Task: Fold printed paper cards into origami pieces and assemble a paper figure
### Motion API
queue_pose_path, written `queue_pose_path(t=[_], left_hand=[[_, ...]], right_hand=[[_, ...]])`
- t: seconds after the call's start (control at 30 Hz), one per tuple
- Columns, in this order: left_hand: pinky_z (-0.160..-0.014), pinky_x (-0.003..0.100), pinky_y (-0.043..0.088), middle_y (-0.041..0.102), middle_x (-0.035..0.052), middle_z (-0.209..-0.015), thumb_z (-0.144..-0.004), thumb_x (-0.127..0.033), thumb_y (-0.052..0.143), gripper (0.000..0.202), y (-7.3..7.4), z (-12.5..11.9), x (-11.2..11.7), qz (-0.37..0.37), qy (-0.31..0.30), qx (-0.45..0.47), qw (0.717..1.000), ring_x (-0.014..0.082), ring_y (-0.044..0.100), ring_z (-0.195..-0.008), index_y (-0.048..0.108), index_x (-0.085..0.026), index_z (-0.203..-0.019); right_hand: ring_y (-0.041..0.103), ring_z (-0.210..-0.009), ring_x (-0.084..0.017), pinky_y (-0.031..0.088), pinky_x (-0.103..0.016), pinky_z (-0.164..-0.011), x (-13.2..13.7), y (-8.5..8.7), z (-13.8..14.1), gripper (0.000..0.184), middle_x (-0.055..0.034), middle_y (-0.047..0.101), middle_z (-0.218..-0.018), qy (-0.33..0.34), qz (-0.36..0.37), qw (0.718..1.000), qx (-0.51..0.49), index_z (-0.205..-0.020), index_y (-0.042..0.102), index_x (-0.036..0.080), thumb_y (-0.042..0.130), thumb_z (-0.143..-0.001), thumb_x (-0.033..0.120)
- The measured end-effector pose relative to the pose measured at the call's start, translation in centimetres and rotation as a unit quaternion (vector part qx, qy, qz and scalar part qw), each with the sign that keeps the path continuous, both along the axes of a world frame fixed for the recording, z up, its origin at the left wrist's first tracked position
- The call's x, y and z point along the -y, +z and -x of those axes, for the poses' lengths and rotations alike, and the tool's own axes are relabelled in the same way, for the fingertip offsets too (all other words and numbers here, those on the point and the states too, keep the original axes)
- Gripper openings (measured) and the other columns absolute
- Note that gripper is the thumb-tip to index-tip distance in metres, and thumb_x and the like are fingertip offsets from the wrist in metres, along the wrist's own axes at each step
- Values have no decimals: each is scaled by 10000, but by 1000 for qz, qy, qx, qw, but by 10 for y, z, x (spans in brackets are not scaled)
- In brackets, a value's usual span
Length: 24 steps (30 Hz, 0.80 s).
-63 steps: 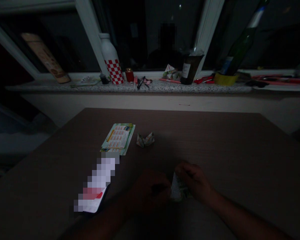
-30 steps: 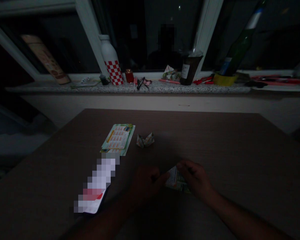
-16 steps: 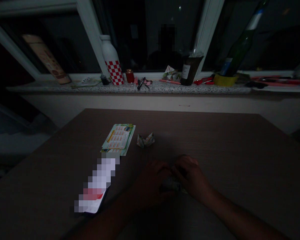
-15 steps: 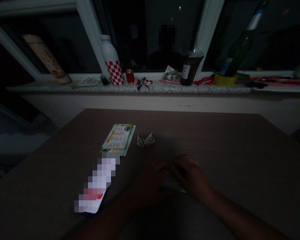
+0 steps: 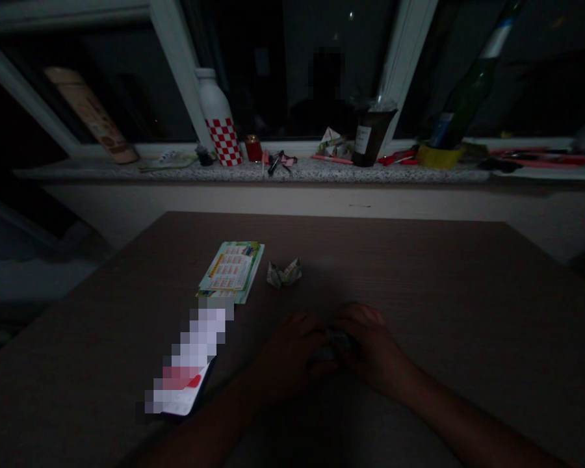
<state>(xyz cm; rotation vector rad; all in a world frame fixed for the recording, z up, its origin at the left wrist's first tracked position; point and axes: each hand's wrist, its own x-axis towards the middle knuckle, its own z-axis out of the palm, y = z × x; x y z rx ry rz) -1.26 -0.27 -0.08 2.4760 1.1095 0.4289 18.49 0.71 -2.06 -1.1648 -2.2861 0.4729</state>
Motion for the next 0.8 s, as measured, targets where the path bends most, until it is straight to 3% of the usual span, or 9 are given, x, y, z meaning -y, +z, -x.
queue_pose_path(t=[0.37, 0.63, 0.8], left_hand=[[-877, 371, 416, 617, 49, -1031, -891, -233, 524, 139, 5, -2, 0, -25, 1, -20, 999, 216, 529, -979, 641, -190, -954], [-856, 353, 419, 621, 54, -1018, -900, -224, 512, 155, 6, -2, -2, -34, -8, -37, 999, 211, 528, -973, 647, -177, -960], [-853, 346, 416, 615, 50, -1020, -899, -223, 522, 136, 2, -1, -2, -36, -7, -26, 999, 203, 530, -961, 635, -179, -961]], right_hand=[[527, -970, -234, 389, -411, -875, 1, 6, 1, 164, -51, 631, -956, 7, 16, 1000, 1, -1001, 648, 223, 590, -847, 218], [511, -997, -250, 371, -427, -909, 2, 8, 0, 289, -58, 619, -984, 9, 20, 1000, 7, -987, 649, 212, 631, -712, 126], [516, -986, -249, 376, -427, -899, 2, 5, 0, 265, -61, 615, -974, 7, 12, 1000, 6, -967, 655, 211, 637, -712, 140]])
